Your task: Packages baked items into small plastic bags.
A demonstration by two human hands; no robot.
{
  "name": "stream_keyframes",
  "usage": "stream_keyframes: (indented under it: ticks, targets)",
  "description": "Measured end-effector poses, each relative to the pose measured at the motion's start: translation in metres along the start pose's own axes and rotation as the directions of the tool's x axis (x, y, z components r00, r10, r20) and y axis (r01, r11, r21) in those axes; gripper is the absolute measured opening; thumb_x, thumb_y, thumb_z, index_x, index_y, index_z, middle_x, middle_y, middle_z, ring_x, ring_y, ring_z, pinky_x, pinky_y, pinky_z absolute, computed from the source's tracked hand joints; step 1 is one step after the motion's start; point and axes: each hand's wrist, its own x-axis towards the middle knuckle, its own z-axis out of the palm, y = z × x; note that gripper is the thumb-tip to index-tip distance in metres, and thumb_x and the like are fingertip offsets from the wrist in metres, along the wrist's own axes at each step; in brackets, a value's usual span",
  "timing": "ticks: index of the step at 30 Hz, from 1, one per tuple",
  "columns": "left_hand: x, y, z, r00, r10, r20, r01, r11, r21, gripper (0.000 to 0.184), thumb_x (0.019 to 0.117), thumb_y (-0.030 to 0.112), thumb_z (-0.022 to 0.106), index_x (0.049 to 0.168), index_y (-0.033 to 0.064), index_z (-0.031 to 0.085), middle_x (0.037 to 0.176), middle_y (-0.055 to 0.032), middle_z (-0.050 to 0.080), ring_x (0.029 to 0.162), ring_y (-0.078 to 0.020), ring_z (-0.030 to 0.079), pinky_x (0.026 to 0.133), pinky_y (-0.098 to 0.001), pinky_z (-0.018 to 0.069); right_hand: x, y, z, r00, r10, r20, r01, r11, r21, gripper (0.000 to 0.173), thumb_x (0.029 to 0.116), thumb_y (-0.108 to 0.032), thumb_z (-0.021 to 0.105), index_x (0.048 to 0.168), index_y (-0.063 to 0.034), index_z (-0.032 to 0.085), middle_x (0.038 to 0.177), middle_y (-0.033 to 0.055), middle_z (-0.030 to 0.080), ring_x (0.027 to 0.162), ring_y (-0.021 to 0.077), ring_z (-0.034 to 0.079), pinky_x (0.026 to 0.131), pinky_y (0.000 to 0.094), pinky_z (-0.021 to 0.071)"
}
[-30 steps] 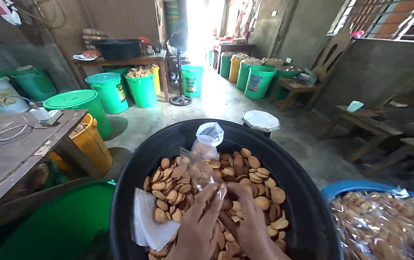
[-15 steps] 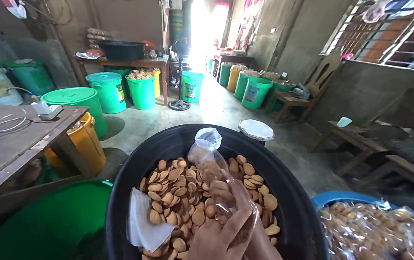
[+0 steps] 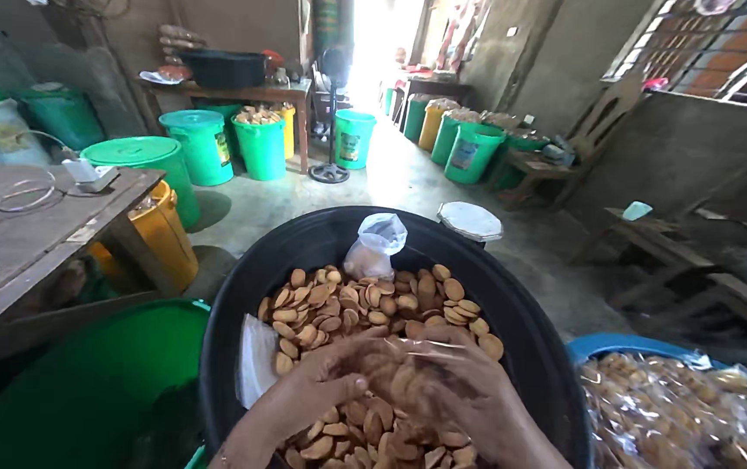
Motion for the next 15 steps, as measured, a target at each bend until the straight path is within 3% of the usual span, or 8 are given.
stream_keyframes:
  ticks: [2,3,5,7,9,11,13,15]
  targets:
    - [-0.002,-0.010,-0.003,0.996,0.010,0.093,-0.004,0.998,-0.061,0.075,0.0992,0.023,0.064,0.162,0.0115,0.023,0.142,0.0022,0.057,0.113,-0.0040,0.064,0.096,-0.0273,0.0560,-0.004,0.001,0.002,0.995,-0.014,-0.096,0.009,0.998,-0.057,0.032,0.0976,-0.030,0.067,0.125,-0.0136,0.071,0.126,0.0017,0.068,0.118,-0.0004,0.061,0.098,0.0175,0.0526]
    - [-0.002,-0.014,0.000,0.998,0.004,0.055,0.005,0.987,-0.162,0.073,0.0992,0.020,0.064,0.161,0.0145,0.025,0.136,0.0023,0.061,0.105,-0.0062,0.068,0.090,-0.0277,0.0581,-0.004,0.002,0.004,0.992,-0.022,-0.122,0.015,0.998,-0.056,0.033,0.0987,-0.034,0.066,0.126,-0.0148,0.070,0.126,-0.0006,0.068,0.117,-0.0009,0.061,0.098,0.0179,0.0534]
    - [-0.001,-0.016,0.008,0.996,-0.021,-0.084,-0.012,0.929,-0.369,0.046,0.1005,0.019,0.060,0.146,0.0221,0.054,0.115,0.0030,0.071,0.087,-0.0071,0.069,0.077,-0.0245,0.0590,-0.002,-0.002,0.003,0.996,-0.014,-0.088,0.016,1.000,0.021,0.039,0.1049,-0.042,0.053,0.130,-0.0162,0.068,0.126,-0.0032,0.066,0.115,-0.0012,0.061,0.098,0.0191,0.0532]
    - [-0.002,-0.014,0.008,0.992,0.026,-0.126,-0.079,0.897,-0.436,0.027,0.1006,0.029,0.063,0.126,0.0261,0.072,0.107,0.0036,0.075,0.086,-0.0065,0.071,0.075,-0.0236,0.0602,0.002,-0.010,-0.004,1.000,0.020,0.009,-0.022,0.977,0.211,0.046,0.1091,-0.046,0.040,0.130,-0.0156,0.068,0.126,-0.0024,0.067,0.113,0.0036,0.063,0.097,0.0247,0.0553]
    - [-0.003,-0.014,0.005,0.992,0.115,-0.055,-0.127,0.929,-0.349,0.032,0.1007,0.028,0.063,0.132,0.0255,0.069,0.119,0.0049,0.074,0.094,-0.0053,0.071,0.078,-0.0233,0.0602,0.007,-0.013,-0.011,0.999,0.009,0.053,-0.022,0.969,0.248,0.034,0.1100,-0.035,0.043,0.124,-0.0208,0.071,0.126,-0.0052,0.067,0.114,0.0036,0.064,0.098,0.0242,0.0557]
    - [-0.005,-0.011,0.009,0.994,0.110,-0.030,-0.114,0.963,-0.244,0.038,0.1012,0.011,0.059,0.139,0.0137,0.061,0.122,0.0042,0.072,0.091,-0.0045,0.071,0.076,-0.0232,0.0603,0.012,-0.009,-0.019,0.995,-0.034,0.092,0.024,0.993,0.112,0.026,0.1077,-0.023,0.049,0.120,-0.0220,0.072,0.124,-0.0035,0.066,0.115,0.0029,0.062,0.100,0.0206,0.0531]
    - [-0.006,-0.009,0.018,0.986,0.068,-0.149,-0.090,0.985,-0.148,0.029,0.0987,0.002,0.056,0.125,0.0065,0.067,0.102,0.0068,0.074,0.077,-0.0017,0.069,0.070,-0.0209,0.0598,0.017,-0.012,-0.028,0.986,-0.039,0.162,0.045,0.998,-0.035,0.027,0.1043,-0.014,0.052,0.117,-0.0148,0.076,0.119,0.0038,0.071,0.113,0.0060,0.065,0.100,0.0214,0.0533]
    - [-0.006,-0.012,0.021,0.962,0.145,-0.230,-0.152,0.988,-0.010,0.022,0.0981,0.006,0.061,0.118,0.0046,0.071,0.102,0.0086,0.073,0.085,0.0034,0.067,0.078,-0.0172,0.0570,0.025,-0.022,-0.036,0.969,-0.032,0.243,0.076,0.982,-0.174,0.028,0.0996,-0.006,0.053,0.115,-0.0084,0.076,0.113,0.0072,0.075,0.108,0.0077,0.069,0.098,0.0210,0.0531]
